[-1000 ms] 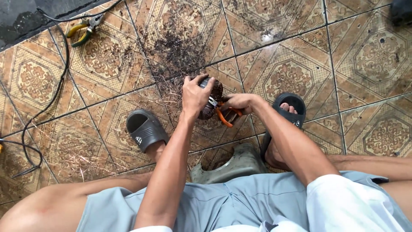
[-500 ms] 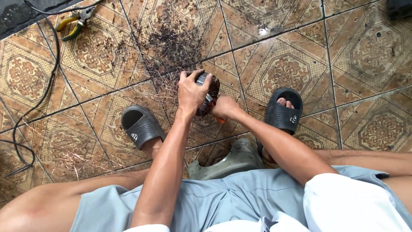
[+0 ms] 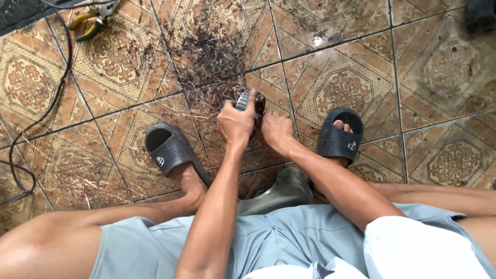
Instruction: Extracting copper wire from a motor stator using pliers and a prying tool.
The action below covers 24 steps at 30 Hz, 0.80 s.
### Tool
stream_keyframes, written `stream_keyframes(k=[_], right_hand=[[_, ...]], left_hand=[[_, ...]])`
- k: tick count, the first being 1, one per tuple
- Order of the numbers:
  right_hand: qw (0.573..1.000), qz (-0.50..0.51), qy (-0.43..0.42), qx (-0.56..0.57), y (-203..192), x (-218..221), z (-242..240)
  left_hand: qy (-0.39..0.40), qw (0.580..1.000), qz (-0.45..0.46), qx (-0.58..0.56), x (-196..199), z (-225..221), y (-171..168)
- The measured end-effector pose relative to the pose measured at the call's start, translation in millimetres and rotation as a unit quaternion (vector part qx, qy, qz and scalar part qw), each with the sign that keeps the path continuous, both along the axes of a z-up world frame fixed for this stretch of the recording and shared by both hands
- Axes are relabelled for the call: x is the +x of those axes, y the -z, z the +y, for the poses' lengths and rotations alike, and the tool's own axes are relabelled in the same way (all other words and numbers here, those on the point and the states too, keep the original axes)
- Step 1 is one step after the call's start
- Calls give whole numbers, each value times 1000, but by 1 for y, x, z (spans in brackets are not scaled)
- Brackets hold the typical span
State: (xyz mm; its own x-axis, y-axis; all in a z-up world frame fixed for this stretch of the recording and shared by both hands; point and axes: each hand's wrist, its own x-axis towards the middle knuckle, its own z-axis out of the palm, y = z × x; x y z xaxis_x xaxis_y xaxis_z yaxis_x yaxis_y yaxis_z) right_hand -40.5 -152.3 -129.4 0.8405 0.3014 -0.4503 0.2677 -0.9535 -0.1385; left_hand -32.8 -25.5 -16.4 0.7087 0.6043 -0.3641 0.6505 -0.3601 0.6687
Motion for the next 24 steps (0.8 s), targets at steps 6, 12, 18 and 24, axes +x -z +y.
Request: stream_keyframes(k=[6,12,18,24], right_hand=[[976,183,-53,102,10,23,-43],[957,250,-95,110,-2,38,-59],[928,318,-14,191,-18,43,-69],[543,666,387,335,-9,37,-69]], left_hand=[[61,997,30,38,3,4,10],[109,989,82,63,10,8,-7],[164,980,87,66,21,7,-3],[198,980,1,-9,25,27,-4]])
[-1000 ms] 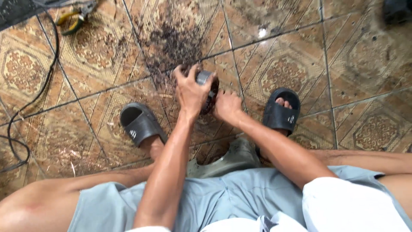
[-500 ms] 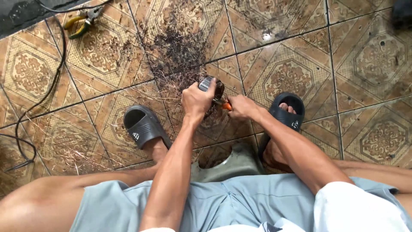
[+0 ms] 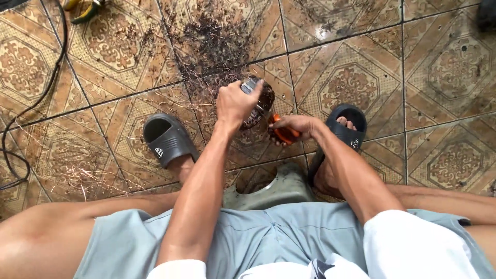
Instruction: Extracting copper wire from a motor stator using pliers and a prying tool.
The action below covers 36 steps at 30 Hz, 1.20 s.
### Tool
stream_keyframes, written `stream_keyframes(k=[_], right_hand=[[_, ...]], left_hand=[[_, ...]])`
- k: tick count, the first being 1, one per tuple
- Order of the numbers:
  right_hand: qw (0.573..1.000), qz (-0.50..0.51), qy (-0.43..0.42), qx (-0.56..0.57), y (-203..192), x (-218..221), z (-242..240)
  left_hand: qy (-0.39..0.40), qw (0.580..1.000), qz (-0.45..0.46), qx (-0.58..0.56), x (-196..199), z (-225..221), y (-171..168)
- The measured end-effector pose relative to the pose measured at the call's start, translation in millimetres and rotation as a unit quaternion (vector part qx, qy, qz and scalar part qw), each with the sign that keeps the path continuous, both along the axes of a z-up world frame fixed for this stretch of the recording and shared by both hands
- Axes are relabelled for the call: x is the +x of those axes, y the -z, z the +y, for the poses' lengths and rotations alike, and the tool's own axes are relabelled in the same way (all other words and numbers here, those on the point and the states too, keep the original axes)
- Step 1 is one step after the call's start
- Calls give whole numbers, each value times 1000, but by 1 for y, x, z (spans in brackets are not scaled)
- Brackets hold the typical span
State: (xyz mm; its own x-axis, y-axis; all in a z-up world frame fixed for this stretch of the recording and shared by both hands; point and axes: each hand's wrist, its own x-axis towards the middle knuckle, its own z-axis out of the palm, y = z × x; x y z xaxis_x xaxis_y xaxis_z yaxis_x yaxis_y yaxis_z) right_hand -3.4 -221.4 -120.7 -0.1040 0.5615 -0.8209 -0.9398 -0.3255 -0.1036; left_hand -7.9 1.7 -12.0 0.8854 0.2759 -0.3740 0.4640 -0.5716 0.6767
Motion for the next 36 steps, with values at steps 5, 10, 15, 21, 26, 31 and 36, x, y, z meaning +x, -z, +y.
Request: stream_keyframes(k=[5,10,15,21,26,31,36], right_hand=[[969,-181,-155,-62,-2,9,1],[750,-433,-482,-138,-32,16,26],[714,-460,-504,-157,-31,7,23],[739,-385,-539,-126,-42,40,-8],[742,-401,-519,-138,-84,47,15],[800,-389,-426,-163,-64,43,-11],[934,-255,-201,-150,-38,30,-29]], left_hand=[[13,999,2,-42,-4,-3,-3],[-2,1000,26,6,5,-7,0],[-4,1000,3,-14,-4,-8,7],[-4,998,19,-62,-2,-4,1],[-22,994,51,-91,-1,0,8],[-99,983,116,-103,22,-3,27],[-169,970,141,-105,39,1,38]])
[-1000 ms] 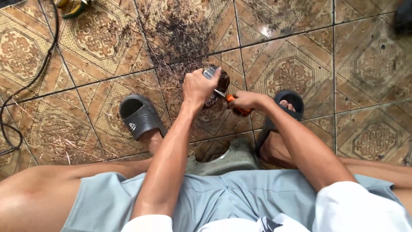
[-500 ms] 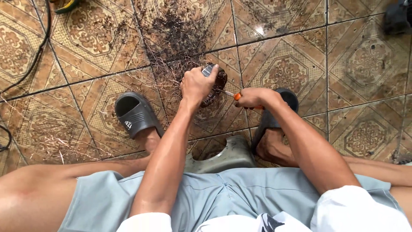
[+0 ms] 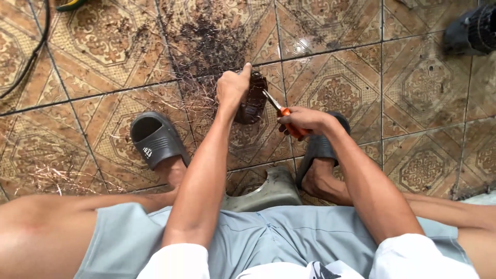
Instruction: Extracting copper wire from a motor stator using pliers and a prying tool.
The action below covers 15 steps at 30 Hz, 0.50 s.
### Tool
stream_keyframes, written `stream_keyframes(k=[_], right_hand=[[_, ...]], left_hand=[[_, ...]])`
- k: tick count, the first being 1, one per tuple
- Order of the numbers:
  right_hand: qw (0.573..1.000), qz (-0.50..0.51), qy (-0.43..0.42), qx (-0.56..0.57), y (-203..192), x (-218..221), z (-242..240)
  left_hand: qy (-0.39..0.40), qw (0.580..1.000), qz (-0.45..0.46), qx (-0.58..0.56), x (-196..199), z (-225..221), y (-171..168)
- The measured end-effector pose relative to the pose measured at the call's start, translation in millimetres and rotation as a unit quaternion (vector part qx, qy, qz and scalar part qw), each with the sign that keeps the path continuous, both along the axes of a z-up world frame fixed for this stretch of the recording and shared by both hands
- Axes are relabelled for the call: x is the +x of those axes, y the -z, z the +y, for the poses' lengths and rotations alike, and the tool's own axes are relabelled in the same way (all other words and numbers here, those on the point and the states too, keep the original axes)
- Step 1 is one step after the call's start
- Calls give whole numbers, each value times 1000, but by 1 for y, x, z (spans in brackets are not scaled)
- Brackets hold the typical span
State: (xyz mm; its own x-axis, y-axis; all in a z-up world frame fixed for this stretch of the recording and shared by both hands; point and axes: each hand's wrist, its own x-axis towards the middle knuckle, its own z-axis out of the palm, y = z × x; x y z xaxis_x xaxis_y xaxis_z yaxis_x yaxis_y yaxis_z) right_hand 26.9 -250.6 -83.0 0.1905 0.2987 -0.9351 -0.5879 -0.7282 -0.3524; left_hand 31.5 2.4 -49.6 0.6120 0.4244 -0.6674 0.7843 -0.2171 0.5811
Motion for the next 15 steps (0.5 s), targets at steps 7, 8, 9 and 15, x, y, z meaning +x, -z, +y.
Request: stream_keyframes(k=[7,8,9,15], right_hand=[[997,38,63,-9,8,-6,13],[997,36,73,-8,15,-6,12],[997,36,70,-7,16,-5,13],[992,44,118,-12,-4,1,28]], left_hand=[[4,1000,27,14,12,1,12],[2,1000,26,13,13,0,12],[-1,1000,25,14,14,0,10],[29,998,33,40,13,-3,-1]])
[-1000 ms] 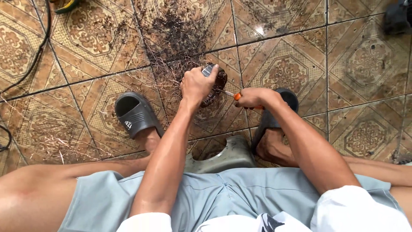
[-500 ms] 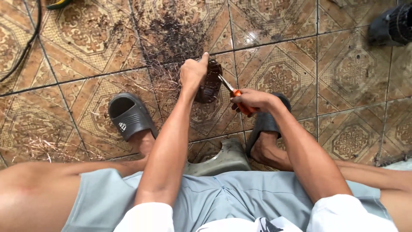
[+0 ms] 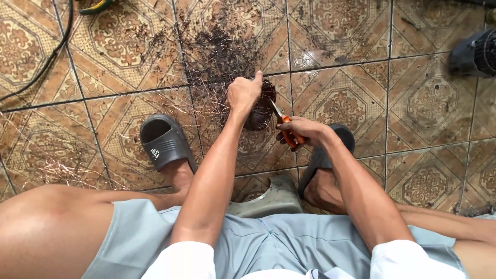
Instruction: Extracting copper wire from a motor stator using pliers and a prying tool.
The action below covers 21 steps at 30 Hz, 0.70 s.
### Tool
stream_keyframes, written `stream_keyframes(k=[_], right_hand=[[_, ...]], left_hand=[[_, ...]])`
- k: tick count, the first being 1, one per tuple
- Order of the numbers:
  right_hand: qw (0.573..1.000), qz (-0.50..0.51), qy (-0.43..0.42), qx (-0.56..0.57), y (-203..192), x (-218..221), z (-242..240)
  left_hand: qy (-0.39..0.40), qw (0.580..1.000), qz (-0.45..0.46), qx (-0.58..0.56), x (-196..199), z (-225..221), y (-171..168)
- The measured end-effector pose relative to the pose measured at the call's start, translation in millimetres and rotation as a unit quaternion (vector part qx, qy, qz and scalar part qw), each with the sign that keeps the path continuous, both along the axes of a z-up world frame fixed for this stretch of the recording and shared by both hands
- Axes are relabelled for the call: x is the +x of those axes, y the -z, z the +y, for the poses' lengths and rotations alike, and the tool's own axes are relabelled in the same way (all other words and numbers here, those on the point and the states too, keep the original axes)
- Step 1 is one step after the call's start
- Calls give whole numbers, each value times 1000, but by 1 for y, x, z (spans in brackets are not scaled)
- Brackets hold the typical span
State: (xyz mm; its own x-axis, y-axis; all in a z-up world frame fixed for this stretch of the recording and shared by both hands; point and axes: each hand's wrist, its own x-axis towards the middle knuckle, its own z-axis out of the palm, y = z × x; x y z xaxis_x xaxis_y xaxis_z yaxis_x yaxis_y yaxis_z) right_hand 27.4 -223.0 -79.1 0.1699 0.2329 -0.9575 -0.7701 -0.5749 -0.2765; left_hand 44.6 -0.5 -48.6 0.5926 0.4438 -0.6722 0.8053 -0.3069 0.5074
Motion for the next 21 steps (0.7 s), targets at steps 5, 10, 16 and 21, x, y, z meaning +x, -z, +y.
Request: stream_keyframes(k=[5,10,16,21], right_hand=[[999,-17,35,35,20,0,-1],[985,-143,-92,-33,12,-18,13],[808,-394,-408,-159,18,-28,-7],[771,-411,-464,-147,-9,-21,-13]], left_hand=[[-5,1000,-23,-7,-9,-5,-13],[9,997,-76,4,-18,-10,-16],[93,991,-79,56,-21,-19,-37],[121,985,-101,64,-31,-29,-36]])
